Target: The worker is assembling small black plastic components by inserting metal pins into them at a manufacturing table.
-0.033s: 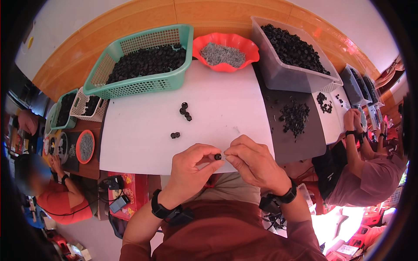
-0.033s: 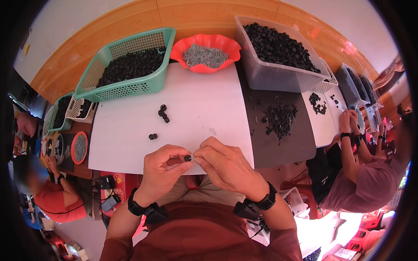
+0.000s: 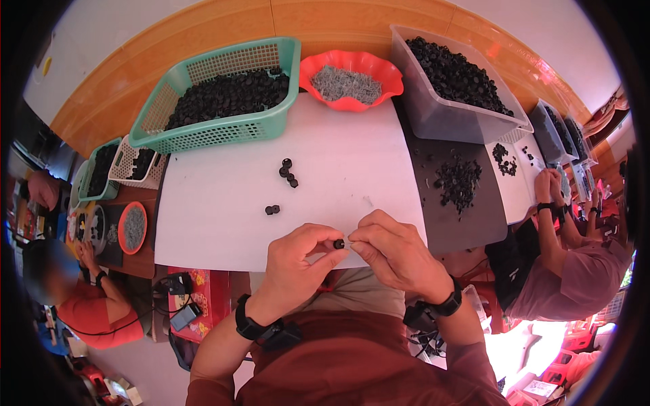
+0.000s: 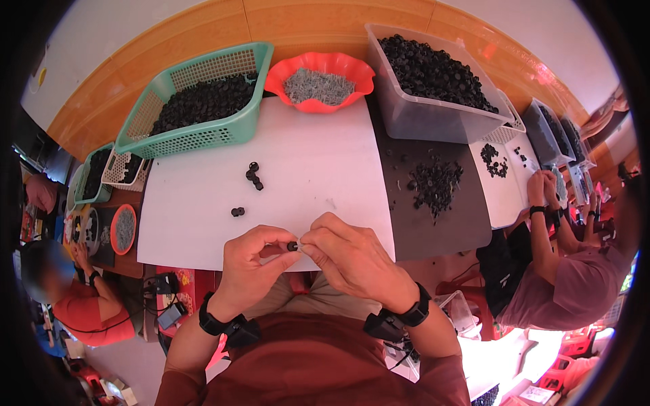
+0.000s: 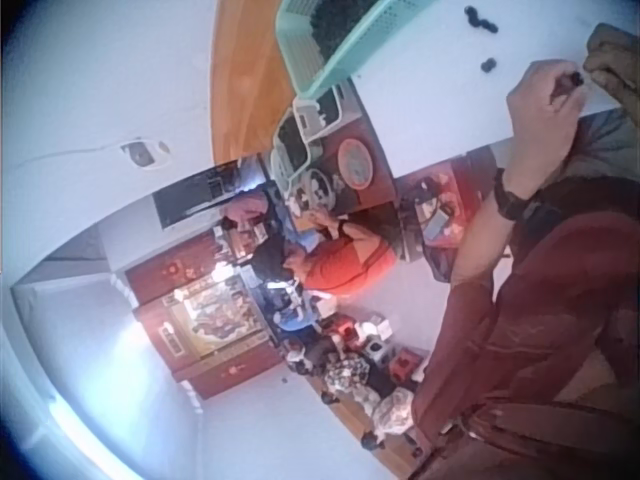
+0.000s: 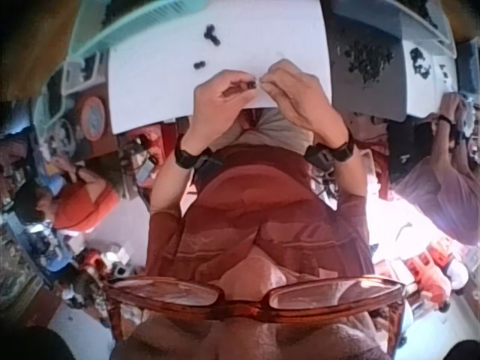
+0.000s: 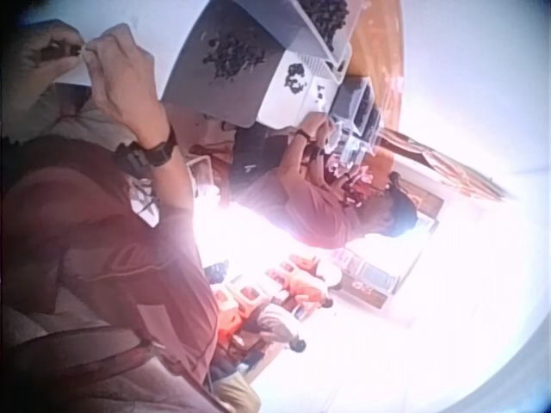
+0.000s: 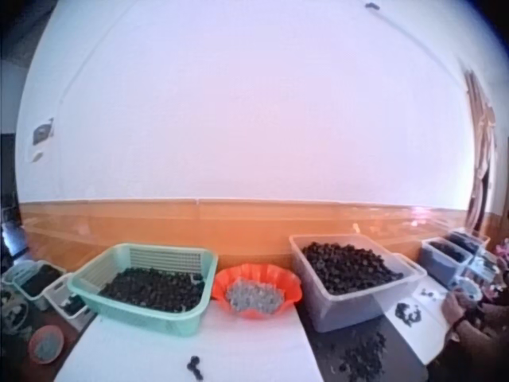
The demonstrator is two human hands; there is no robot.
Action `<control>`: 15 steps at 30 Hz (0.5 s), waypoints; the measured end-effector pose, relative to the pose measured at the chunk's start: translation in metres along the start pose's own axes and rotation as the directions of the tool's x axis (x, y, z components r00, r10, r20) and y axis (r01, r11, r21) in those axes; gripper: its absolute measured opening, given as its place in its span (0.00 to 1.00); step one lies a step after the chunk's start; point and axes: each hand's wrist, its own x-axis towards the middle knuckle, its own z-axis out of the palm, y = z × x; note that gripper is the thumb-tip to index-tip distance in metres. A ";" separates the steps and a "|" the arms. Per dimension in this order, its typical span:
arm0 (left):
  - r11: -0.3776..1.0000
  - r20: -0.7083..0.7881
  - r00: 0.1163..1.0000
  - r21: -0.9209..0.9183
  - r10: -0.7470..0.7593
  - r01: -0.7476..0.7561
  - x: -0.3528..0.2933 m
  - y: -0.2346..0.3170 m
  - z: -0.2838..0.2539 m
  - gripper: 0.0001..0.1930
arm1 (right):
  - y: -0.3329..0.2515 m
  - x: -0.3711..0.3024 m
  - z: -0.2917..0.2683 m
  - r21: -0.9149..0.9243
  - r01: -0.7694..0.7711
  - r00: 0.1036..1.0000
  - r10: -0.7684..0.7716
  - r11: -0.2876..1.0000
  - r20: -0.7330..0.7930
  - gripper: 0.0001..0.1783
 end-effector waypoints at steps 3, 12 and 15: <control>0.986 0.012 0.997 0.148 0.080 -0.081 0.004 -0.002 0.000 0.13 | 0.003 0.004 -0.004 -0.036 0.010 0.999 -0.008 0.999 0.044 0.05; 0.906 0.030 0.969 0.349 0.246 -0.241 0.003 -0.004 0.001 0.14 | 0.001 0.002 -0.001 -0.047 0.013 0.996 -0.009 0.999 0.090 0.06; 0.912 0.035 0.973 0.341 0.229 -0.227 0.003 -0.003 0.001 0.14 | 0.003 0.002 0.001 -0.035 0.006 0.996 -0.003 0.999 0.085 0.06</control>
